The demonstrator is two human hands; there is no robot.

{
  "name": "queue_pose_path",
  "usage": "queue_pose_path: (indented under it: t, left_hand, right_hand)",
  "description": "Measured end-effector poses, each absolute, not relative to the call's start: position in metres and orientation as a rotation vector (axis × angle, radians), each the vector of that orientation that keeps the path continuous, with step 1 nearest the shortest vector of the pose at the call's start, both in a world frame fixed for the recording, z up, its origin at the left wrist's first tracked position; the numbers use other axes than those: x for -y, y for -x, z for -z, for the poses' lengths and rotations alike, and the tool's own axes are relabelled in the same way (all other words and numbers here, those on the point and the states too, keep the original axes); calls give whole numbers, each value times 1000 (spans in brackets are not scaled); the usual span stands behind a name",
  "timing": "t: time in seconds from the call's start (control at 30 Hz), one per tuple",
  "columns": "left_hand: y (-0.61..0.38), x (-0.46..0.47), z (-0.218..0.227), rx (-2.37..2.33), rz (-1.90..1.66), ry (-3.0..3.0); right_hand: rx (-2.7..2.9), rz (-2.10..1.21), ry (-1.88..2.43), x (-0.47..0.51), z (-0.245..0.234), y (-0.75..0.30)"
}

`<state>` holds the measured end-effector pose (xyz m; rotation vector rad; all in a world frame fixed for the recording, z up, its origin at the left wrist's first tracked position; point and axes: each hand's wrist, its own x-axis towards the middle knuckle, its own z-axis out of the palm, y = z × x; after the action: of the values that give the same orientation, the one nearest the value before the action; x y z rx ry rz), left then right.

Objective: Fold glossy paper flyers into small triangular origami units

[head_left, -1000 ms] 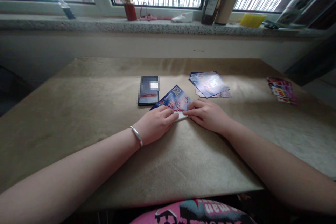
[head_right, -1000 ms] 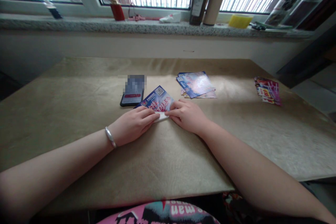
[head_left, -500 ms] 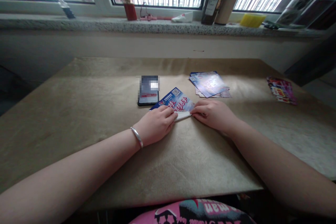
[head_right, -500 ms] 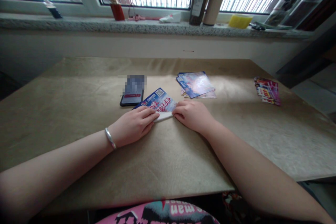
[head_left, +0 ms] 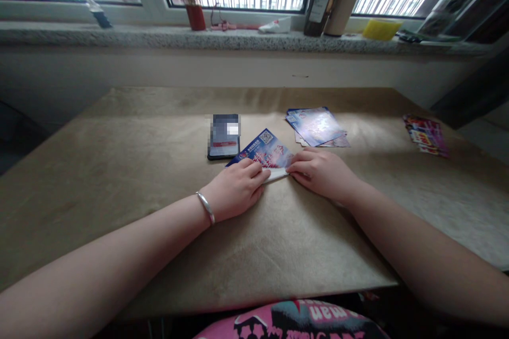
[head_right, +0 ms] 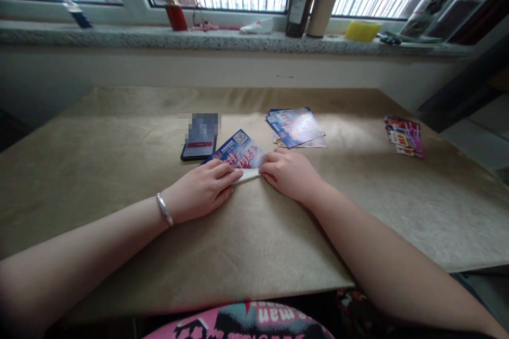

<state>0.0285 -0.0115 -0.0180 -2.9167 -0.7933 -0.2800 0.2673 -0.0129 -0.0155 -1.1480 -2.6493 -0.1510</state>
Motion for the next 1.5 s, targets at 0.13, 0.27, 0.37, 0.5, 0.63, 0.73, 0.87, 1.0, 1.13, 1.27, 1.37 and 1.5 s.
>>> queue_pose_path:
  t: [0.13,0.27,0.37,0.5,0.63,0.73,0.87,1.0,1.13,1.27,1.37,1.5]
  left_hand:
    - [-29,13,19,808,238,2888]
    - [-29,13,20,811,255,2869]
    - [-28,13,21,804,281,2876]
    - [-27,12,22,784,281,2887]
    - [-28,13,20,800,219,2911]
    - [-28,15,18,828,191,2917]
    - [-29,17,18,859,181,2907]
    - [-29,18,20,861,180,2895]
    - [-28,18,22,871,202,2892]
    - [-28,18,23,881,209,2911]
    - [-28,17,23,876,231,2921]
    - [-29,17,20,849,199,2923]
  right_hand:
    - [2638,160,1159,14,17,-266]
    - [2584,72,1243,12,17,-270]
    - [2596,-11,1260,9,16,-275]
    - [2619,-37,1264,7,13,-279]
    - [2624,-36,1260,7,12,-280]
    - [2632,-9,1243,8,12,-278]
    - [2646,54,1246,9,12,-276]
    - [2639,57,1294,10,13,-274]
    - [2634,33,1283,10,13,-273]
    - [2615,9,1286,9,13,-275]
    - [2621,45,1245,10,13,-274]
    - [2666,68,1054,12,17,-269]
